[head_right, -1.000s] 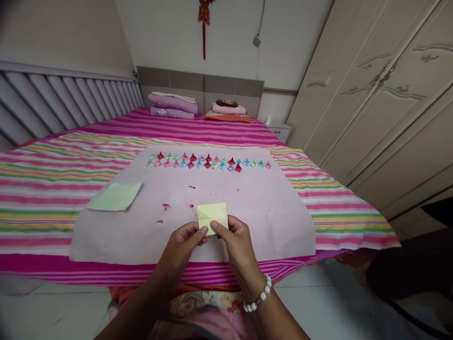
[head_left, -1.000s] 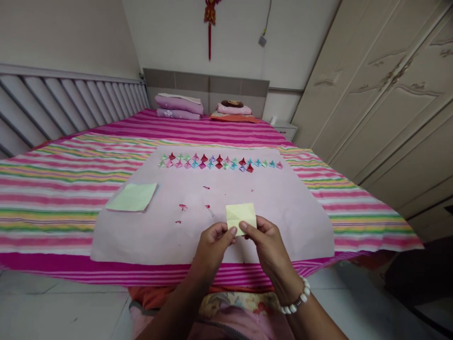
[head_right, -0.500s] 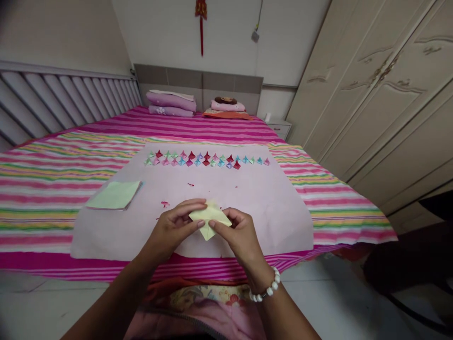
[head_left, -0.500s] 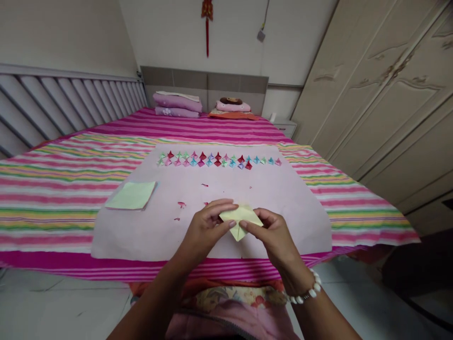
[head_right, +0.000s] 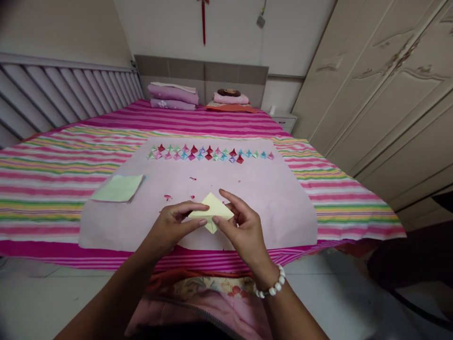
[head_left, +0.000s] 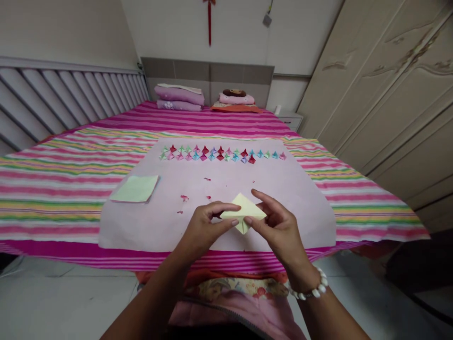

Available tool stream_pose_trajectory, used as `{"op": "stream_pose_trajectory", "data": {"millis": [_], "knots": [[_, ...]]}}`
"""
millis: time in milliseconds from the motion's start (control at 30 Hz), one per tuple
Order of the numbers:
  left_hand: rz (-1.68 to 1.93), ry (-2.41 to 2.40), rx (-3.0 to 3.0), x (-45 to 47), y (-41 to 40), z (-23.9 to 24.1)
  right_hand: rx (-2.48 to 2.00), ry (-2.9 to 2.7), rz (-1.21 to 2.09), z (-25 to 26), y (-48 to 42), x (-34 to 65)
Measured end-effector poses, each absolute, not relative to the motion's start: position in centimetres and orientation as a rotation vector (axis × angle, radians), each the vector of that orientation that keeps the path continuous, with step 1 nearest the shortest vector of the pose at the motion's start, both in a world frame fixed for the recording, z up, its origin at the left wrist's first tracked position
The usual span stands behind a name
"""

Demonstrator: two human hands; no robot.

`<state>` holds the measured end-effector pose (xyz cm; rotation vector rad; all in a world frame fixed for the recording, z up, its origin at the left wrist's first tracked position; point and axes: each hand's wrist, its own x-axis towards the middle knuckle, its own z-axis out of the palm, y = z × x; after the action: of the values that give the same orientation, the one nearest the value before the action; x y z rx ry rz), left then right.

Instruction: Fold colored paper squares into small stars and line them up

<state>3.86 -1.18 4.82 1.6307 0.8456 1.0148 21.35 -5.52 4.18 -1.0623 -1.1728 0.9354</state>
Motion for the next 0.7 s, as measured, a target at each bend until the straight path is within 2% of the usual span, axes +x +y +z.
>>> {"op": "stream_pose_trajectory", "data": {"millis": [367,567,700], "knots": [[1.126,0.951,1.772,4.3,-1.4,4.8,-1.148,-1.562,0.564,5.2,-5.3,21.5],[1.188,0.993,1.829,4.3,-0.7,4.0,-1.156,-1.62,0.542,4.4,-4.8,21.8],[1.101,0.937,1.737,4.3,-0.4,4.0,-1.166,-1.604,0.56,4.2,-4.3,21.8]]}}
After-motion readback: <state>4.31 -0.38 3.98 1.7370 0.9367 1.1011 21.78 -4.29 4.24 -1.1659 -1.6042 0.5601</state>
